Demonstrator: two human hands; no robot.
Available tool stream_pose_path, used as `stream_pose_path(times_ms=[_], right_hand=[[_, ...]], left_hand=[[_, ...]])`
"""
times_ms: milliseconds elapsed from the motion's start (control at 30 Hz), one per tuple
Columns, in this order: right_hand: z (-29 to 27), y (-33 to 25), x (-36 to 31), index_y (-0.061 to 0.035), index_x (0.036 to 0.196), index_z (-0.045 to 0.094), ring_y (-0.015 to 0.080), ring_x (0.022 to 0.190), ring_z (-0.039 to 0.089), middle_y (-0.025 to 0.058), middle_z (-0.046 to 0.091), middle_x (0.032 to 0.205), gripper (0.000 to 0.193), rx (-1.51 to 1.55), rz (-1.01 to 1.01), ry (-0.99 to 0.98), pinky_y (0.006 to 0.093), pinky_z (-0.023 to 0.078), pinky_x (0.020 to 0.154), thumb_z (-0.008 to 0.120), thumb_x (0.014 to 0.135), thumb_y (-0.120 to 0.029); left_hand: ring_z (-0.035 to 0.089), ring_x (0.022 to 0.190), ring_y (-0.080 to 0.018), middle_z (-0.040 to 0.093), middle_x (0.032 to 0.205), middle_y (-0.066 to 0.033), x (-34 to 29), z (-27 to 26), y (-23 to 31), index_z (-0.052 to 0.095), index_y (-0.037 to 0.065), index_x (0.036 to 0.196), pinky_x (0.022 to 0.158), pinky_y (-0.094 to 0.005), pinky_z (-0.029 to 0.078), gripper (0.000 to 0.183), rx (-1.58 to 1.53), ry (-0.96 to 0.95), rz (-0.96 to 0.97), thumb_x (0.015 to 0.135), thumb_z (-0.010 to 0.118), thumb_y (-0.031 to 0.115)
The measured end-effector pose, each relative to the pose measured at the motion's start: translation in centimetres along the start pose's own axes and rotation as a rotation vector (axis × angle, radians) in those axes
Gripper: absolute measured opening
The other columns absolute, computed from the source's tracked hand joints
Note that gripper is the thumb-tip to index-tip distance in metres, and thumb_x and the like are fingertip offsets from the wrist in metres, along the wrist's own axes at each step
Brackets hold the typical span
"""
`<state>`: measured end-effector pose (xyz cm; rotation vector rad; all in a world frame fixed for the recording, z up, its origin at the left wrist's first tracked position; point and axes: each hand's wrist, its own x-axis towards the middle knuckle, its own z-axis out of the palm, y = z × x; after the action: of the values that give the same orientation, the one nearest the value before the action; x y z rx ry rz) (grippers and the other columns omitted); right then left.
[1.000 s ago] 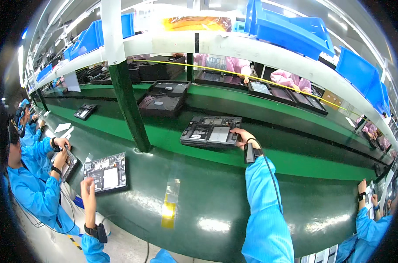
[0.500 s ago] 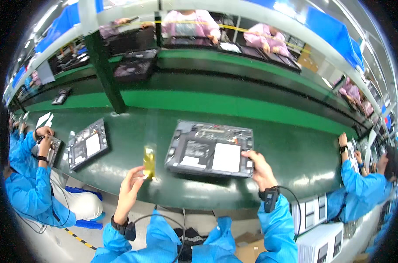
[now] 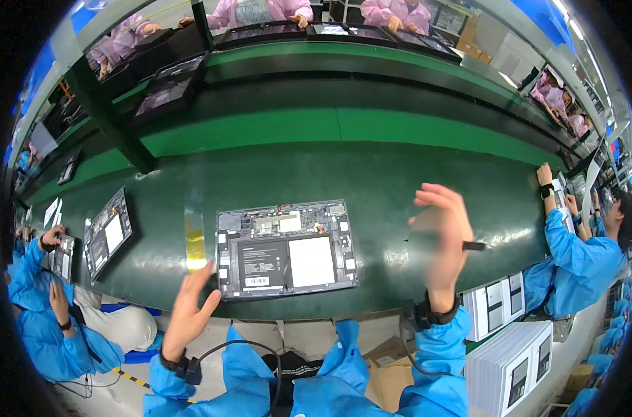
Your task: Assembling internal components of an electronic device on a factory production line using tweezers.
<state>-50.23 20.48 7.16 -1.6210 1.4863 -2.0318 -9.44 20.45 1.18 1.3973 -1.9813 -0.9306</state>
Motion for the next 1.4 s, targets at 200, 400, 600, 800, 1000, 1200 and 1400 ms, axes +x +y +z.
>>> stream_pose_path(times_ms=[200, 400, 600, 800, 1000, 1200, 1400], right_hand=[[3.2, -0.3, 3.2, -0.0009, 0.104, 0.072, 0.0175, 0.071, 0.065, 0.0088, 0.067, 0.086, 0.03, 0.106, -0.019, -0.75, 0.0275, 0.051, 0.063, 0.077, 0.087, -0.025], [7.9, 2.5, -0.2, -0.0136, 0.101, 0.063, 0.0108, 0.062, 0.065, -0.0002, 0.069, 0.097, 0.029, -0.428, -0.694, -1.122, 0.0275, 0.049, 0.048, 0.073, 0.084, -0.034], [8.8, 5.2, -2.7, -0.0127, 0.092, 0.056, 0.004, 0.058, 0.057, 0.0045, 0.07, 0.129, 0.031, -0.477, -0.672, -1.207, 0.0186, 0.041, 0.047, 0.07, 0.089, -0.04], [9.7, 6.5, -2.6, -0.0123, 0.089, 0.054, 0.0039, 0.052, 0.054, 0.0141, 0.069, 0.13, 0.034, -0.333, -0.461, -1.164, 0.0174, 0.037, 0.044, 0.071, 0.089, -0.041], [8.6, 6.6, -2.4, -0.0108, 0.086, 0.056, 0.004, 0.041, 0.043, 0.0154, 0.078, 0.1, 0.034, -0.254, -0.51, -0.99, 0.0179, 0.029, 0.04, 0.071, 0.093, -0.04], [9.4, 6.3, -2.9, -0.0154, 0.082, 0.05, 0.002, 0.041, 0.033, 0.0112, 0.079, 0.102, 0.036, -0.337, -0.634, -1.047, 0.0183, 0.017, 0.041, 0.072, 0.092, -0.041], [9.2, 6.8, -3.8, -0.0172, 0.086, 0.053, 0.0034, 0.045, 0.039, 0.0102, 0.077, 0.11, 0.029, -0.404, -0.611, -1.109, 0.0179, 0.023, 0.044, 0.075, 0.087, -0.037]], left_hand=[[0.06, 0.104, -0.0285, 0.063, 0.129, -0.0127, 6.2, -1.3, 9.0, 0.063, -0.002, 0.124, 0.09, -0.038, 0.047, 0.048, 0.583, -0.383, 0.628, 0.083, 0.075, 0.021], [0.057, 0.104, -0.0247, 0.062, 0.131, -0.0127, 9.6, 3.2, 6.0, 0.065, -0.003, 0.125, 0.089, -0.0359, 0.045, 0.057, 0.86, -0.363, 0.899, 0.088, 0.068, 0.039], [0.06, 0.109, -0.0259, 0.064, 0.128, -0.0131, 10.6, 3.8, 3.1, 0.07, 0.002, 0.116, 0.093, -0.0379, 0.045, 0.04, 0.898, -0.374, 1.035, 0.092, 0.056, 0.031], [0.064, 0.102, -0.024, 0.068, 0.126, -0.0062, 12.2, 4.2, 3.0, 0.07, 0.01, 0.107, 0.082, -0.037, 0.049, 0.035, 0.886, -0.338, 1.097, 0.092, 0.058, 0.04], [0.064, 0.102, -0.0235, 0.069, 0.124, -0.0046, 12.3, 3.9, 2.6, 0.071, 0.014, 0.107, 0.083, -0.0386, 0.049, 0.033, 0.825, -0.37, 1.084, 0.093, 0.056, 0.04], [0.064, 0.109, -0.0236, 0.066, 0.13, -0.0109, 12.0, 4.0, 2.6, 0.07, 0.006, 0.112, 0.092, -0.0383, 0.049, 0.032, 0.79, -0.278, 1.108, 0.095, 0.051, 0.024], [0.065, 0.112, -0.0256, 0.068, 0.129, -0.0117, 12.3, 4.2, 2.6, 0.072, 0.005, 0.109, 0.096, -0.0396, 0.048, 0.032, 0.818, -0.328, 1.102, 0.096, 0.05, 0.023]])
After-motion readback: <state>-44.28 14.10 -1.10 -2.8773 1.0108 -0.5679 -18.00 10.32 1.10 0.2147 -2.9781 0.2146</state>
